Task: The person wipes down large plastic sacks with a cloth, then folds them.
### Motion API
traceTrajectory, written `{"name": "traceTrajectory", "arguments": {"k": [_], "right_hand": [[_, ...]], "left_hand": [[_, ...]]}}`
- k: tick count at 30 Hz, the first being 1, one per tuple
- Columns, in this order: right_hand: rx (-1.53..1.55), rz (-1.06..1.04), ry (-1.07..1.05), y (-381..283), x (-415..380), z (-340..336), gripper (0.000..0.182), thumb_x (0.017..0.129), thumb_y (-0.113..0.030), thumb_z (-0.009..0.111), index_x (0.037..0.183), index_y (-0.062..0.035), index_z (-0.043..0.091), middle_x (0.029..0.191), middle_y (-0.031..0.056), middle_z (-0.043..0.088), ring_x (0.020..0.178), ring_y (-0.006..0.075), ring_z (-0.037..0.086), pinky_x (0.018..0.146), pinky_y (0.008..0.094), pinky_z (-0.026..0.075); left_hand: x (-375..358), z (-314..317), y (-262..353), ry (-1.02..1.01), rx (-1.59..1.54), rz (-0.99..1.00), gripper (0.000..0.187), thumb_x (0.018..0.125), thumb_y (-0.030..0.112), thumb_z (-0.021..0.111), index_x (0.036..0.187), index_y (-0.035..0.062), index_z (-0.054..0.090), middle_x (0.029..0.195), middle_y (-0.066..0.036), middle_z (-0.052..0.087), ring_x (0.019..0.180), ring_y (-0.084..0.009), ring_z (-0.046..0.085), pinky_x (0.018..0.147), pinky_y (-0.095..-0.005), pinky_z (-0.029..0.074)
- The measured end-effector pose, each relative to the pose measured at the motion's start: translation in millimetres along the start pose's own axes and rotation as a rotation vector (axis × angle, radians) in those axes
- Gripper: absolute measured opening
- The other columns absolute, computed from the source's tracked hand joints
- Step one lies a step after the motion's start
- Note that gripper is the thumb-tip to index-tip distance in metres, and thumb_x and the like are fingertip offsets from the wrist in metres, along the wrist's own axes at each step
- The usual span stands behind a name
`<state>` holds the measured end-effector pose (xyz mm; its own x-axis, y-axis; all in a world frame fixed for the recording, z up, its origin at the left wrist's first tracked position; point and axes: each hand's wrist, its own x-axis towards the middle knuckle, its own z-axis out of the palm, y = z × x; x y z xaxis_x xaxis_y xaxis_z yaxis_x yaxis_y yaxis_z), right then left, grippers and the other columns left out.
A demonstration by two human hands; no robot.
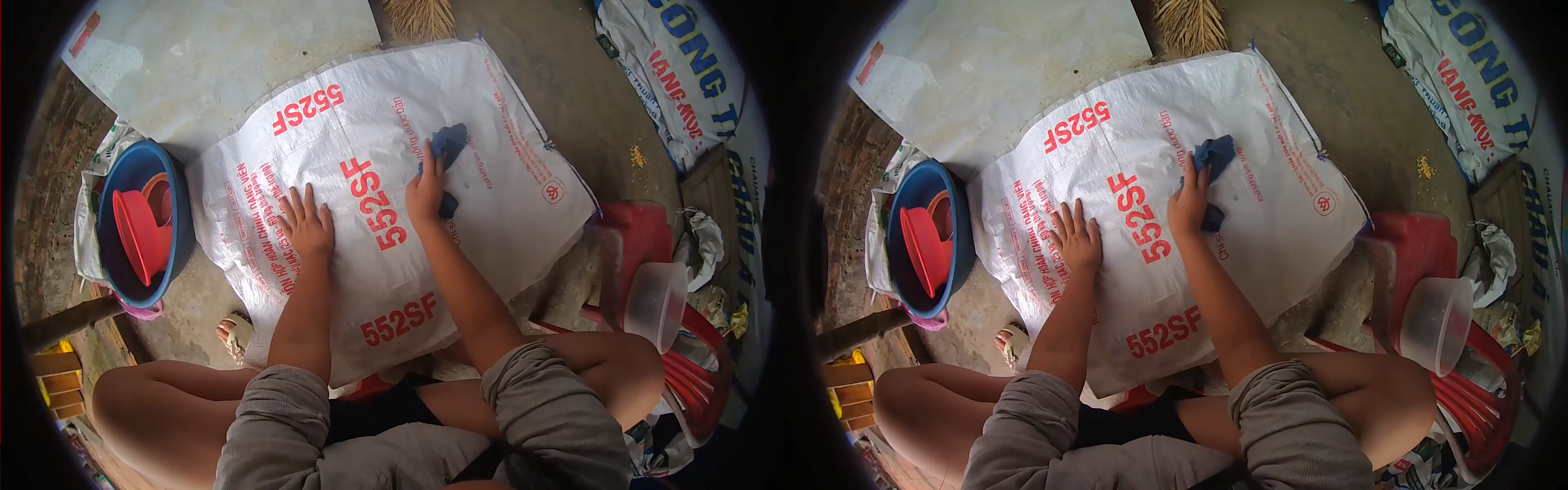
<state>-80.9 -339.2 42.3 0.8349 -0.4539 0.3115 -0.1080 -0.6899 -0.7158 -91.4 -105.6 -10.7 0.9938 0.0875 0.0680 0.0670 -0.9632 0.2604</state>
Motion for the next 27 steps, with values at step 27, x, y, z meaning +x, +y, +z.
{"name": "traceTrajectory", "arguments": {"k": [27], "right_hand": [[-0.793, 0.523, -0.301, 151, 22, -139, 0.057, 0.090, -0.012, 0.051, 0.145, -0.0123, 0.039, 0.151, 0.0285, 0.025, 0.143, 0.0392, 0.023, 0.111, 0.0446, 0.033]], "left_hand": [[-12, -61, -41, -0.699, -0.014, -0.006, 0.114, 0.068, 0.077, 0.062, 0.154, 0.0332, 0.002, 0.160, -0.012, -0.015, 0.145, -0.0346, -0.022, 0.106, -0.0726, -0.003]]}}
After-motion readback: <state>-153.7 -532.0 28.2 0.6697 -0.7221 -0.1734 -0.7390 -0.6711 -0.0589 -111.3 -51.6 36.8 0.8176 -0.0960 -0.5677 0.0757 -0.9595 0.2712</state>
